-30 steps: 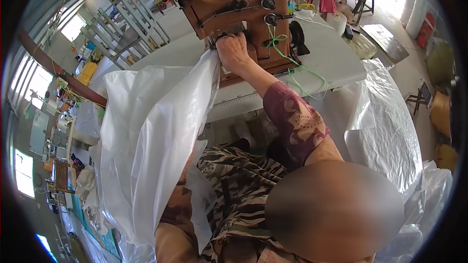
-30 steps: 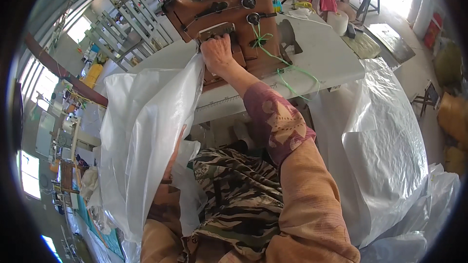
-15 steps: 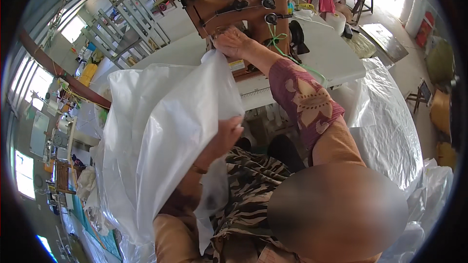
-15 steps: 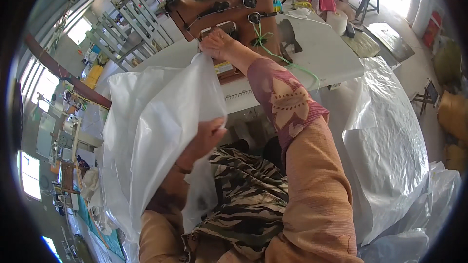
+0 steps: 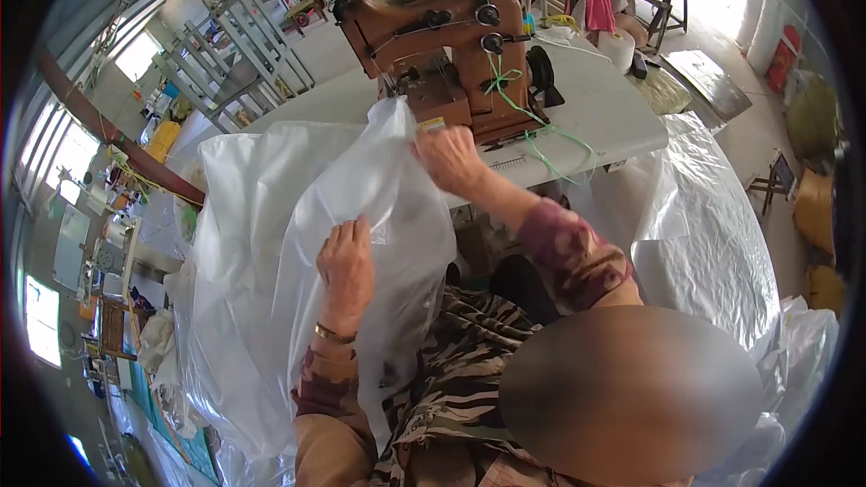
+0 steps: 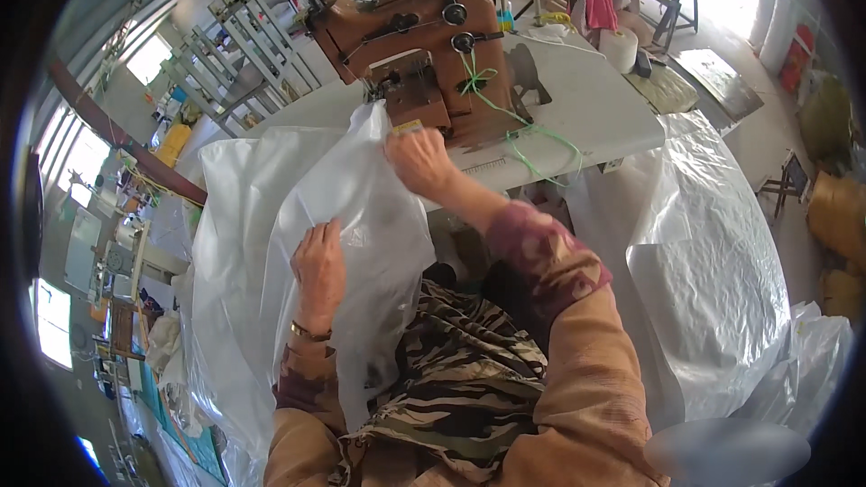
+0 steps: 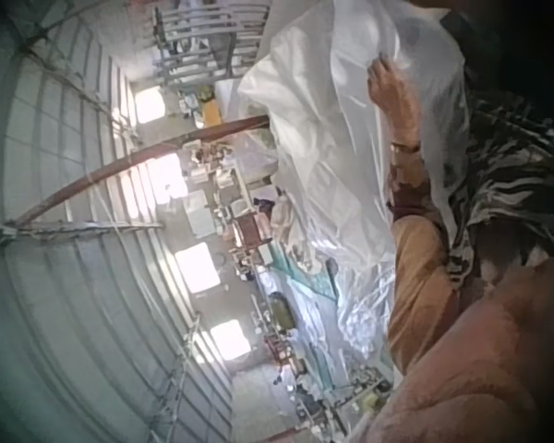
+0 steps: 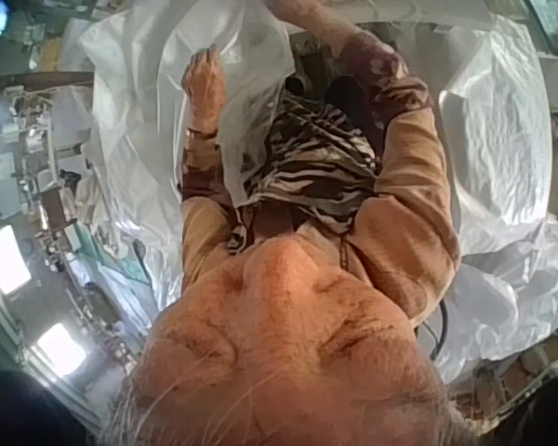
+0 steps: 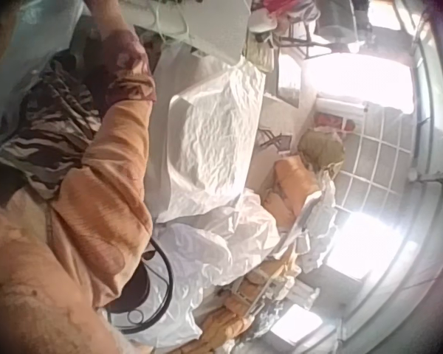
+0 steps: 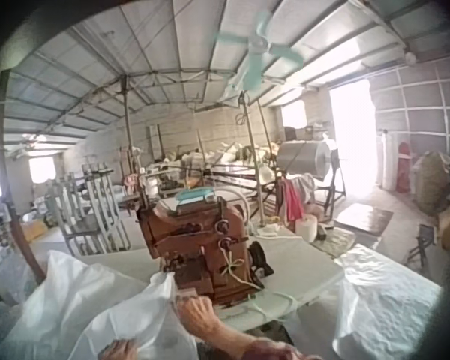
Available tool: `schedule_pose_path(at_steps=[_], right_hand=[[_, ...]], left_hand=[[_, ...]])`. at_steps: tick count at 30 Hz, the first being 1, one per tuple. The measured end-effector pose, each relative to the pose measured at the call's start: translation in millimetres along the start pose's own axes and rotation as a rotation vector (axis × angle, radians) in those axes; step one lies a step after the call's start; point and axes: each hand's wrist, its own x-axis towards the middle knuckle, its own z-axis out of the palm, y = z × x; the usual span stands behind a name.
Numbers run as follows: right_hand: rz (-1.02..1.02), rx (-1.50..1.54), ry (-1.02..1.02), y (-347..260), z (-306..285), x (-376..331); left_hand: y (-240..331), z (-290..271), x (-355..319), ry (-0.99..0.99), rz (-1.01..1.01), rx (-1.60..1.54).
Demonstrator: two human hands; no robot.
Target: The person aligns and folds the edges of a large plastic sheet, feeds it through a sewing machine to stitch the seam, and then spreads and unfolds the sheet across the work table.
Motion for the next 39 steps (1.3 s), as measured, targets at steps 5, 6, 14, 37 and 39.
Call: schedule_pose_path(at_steps=[5,6,14,37,39], right_hand=[[0.394,0.417,-0.017,-31,-1,-38],[0.459,0.543,0.040,-35,0,-45],[0.466,0.636,-0.133,-61,6,-92],[0.110,0.950,-0.197,-124,-64,-104],[0.069,0.940,-0.198,-126,-63,-105]], left_hand=[[-19,8,-12,0.150,0.192,-0.244],[-19,8,-12,0.090,0.212,-0.358],[-8,-3,-14,0.308,0.053,-0.161],[-11,-15,-32,-0.132,-0.066,-1.028],[-12,-11,-32,-0.127,-0.061,-1.095]])
